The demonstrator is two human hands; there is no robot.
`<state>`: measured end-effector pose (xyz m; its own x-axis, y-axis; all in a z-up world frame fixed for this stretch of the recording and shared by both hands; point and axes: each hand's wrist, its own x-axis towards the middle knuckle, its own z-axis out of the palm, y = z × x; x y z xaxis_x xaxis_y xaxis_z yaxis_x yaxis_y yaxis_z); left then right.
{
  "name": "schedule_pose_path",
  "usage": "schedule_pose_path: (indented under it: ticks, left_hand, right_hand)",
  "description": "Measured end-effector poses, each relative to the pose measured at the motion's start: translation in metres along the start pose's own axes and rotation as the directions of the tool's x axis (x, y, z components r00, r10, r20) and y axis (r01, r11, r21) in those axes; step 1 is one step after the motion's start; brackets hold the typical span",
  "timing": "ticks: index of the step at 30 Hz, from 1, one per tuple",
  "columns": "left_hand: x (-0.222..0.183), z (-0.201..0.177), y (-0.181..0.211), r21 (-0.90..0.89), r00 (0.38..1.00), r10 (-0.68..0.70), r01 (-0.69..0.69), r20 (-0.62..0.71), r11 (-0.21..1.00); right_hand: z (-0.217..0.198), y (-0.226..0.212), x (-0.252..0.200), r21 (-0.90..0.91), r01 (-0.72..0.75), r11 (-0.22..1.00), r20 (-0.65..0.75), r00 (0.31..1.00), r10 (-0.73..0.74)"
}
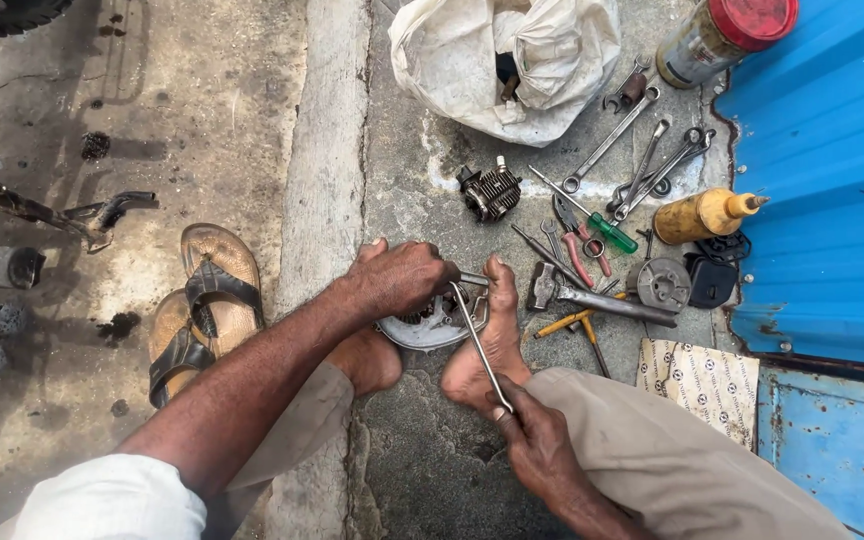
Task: Disassembling and inspecting motorcycle engine components using manual tools.
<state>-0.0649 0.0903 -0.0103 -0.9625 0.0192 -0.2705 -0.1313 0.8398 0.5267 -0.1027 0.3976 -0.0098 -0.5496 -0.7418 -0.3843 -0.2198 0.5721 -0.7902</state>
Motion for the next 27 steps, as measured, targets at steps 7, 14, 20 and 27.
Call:
schedule_pose_path:
  ticks: [7, 14, 20, 27]
  left_hand:
    - [0.002, 0.046, -0.011, -0.011, 0.961, -0.029, 0.027, -0.276, 1.000]
    - [0.006, 0.080, 0.009, -0.097, 0.804, -0.228, 0.210, -0.549, 0.973]
    - [0.010, 0.089, 0.037, -0.180, 0.518, -0.338, 0.331, -0.786, 0.926]
    - [-0.012, 0.091, 0.064, -0.302, 0.443, -0.470, 0.398, -0.764, 0.866]
  right_hand:
    - [-0.062, 0.028, 0.072, -0.521, 0.170, 0.836, -0.162, 0.942, -0.293]
    - [-0.102, -0.018, 0.210, -0.168, -0.106, 0.980, -0.158, 0.984, 0.080]
    - [-0.034, -0.125, 0.298, -0.076, -0.121, 0.990, -0.151, 0.983, 0.108]
    - [0.116, -0.158, 0.310, -0.344, 0.559, 0.755, 0.252, 0.829, -0.499]
